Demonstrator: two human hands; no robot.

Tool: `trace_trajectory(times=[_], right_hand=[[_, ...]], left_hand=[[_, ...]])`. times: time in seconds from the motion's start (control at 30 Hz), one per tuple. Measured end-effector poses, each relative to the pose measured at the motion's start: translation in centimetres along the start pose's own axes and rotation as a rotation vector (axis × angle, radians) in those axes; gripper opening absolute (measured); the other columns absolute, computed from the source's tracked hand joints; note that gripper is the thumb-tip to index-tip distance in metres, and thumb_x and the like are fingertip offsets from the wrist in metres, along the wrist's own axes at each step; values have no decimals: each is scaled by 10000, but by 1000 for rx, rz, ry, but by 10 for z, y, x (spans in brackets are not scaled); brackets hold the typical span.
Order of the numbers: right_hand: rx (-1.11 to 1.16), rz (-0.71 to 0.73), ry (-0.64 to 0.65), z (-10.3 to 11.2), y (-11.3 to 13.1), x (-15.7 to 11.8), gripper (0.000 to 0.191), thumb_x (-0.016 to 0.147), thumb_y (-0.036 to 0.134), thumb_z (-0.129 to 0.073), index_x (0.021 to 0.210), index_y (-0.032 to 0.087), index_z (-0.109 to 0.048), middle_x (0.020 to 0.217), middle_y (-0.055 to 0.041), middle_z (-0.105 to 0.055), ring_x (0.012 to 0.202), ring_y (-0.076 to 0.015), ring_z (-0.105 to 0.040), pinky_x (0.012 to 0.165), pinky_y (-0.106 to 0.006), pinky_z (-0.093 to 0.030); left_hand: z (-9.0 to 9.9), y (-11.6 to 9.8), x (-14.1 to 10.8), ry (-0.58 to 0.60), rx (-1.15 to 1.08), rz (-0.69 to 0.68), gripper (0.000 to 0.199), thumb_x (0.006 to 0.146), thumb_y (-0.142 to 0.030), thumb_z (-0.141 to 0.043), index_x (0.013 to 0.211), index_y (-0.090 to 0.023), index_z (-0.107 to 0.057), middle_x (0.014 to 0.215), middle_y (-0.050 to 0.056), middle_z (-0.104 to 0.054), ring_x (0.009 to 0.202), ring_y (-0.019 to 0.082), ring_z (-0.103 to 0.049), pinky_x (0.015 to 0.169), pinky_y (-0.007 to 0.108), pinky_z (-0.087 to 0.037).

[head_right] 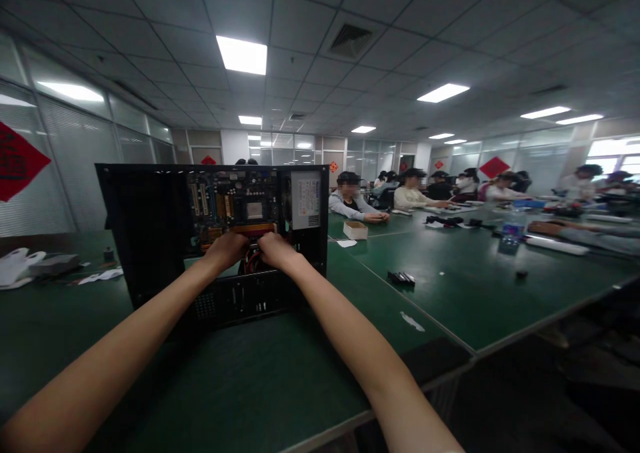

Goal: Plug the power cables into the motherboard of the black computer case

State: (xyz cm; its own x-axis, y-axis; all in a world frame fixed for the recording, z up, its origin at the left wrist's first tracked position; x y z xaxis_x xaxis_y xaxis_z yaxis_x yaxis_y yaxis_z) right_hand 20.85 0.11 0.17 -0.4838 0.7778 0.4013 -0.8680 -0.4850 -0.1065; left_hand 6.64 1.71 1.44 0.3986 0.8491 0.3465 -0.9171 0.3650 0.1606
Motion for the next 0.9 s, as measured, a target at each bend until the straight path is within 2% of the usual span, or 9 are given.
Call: trace_trajectory(times=[0.17,0.33,0.57,0.73,0.9], right_hand=[[-60,185,-26,-1,-1,14,281,924,113,-486,1128,137,-677,1186,-151,-638,1028,-248,-658,860,-326,-527],[-126,253,-23,-7,-1,25,331,942,71,-431,1214,125,-612,1230,-174,-599,1033,-251,-655,883,-369,-531],[-81,133,-28,-10,-4,24,276,979,136,-424,1217,98,-557,1229,-178,-618,1130,-264,-623,934,-359,-506],[-79,52,14,-10,-5,25,253,965,158,-468,1179,106,-593,1226,-193,-637,1141,-284,-633,934,-349,-503],[-63,29,23,-9,-5,24,255,962,142,-452,1165,90,-599,1149,-208,-673,1120,-307,-649,917,-372,-509]], left_hand=[[1,1,0,0,-4,-11,320,925,-226,-467,1073,-165,-744,1103,195,-724,1072,356,-676,865,432,-534],[1,1,0,4,10,-21,333,927,-206,-461,1122,-173,-729,1154,192,-709,1092,354,-668,882,442,-533],[1,0,-3,-11,-19,-35,338,937,-229,-473,1157,-200,-728,1171,190,-704,1084,349,-673,887,436,-530],[0,1,-5,-15,-61,-20,298,917,-232,-509,1072,-199,-762,1100,179,-729,1045,316,-686,884,387,-522],[-7,8,-2,-25,-191,-13,300,900,-193,-515,1020,-227,-787,1054,107,-758,994,235,-694,876,297,-505]])
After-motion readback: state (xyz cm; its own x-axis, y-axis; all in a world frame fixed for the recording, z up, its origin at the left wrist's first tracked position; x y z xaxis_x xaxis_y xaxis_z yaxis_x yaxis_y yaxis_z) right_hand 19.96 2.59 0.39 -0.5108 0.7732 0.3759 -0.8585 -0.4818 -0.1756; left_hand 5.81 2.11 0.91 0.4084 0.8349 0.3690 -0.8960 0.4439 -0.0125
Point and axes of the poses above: each hand's wrist, its own x-axis towards the middle knuckle, its own z-axis out of the back of the hand, y = z × x, the point moved 3 cm from there along x, towards the middle knuckle
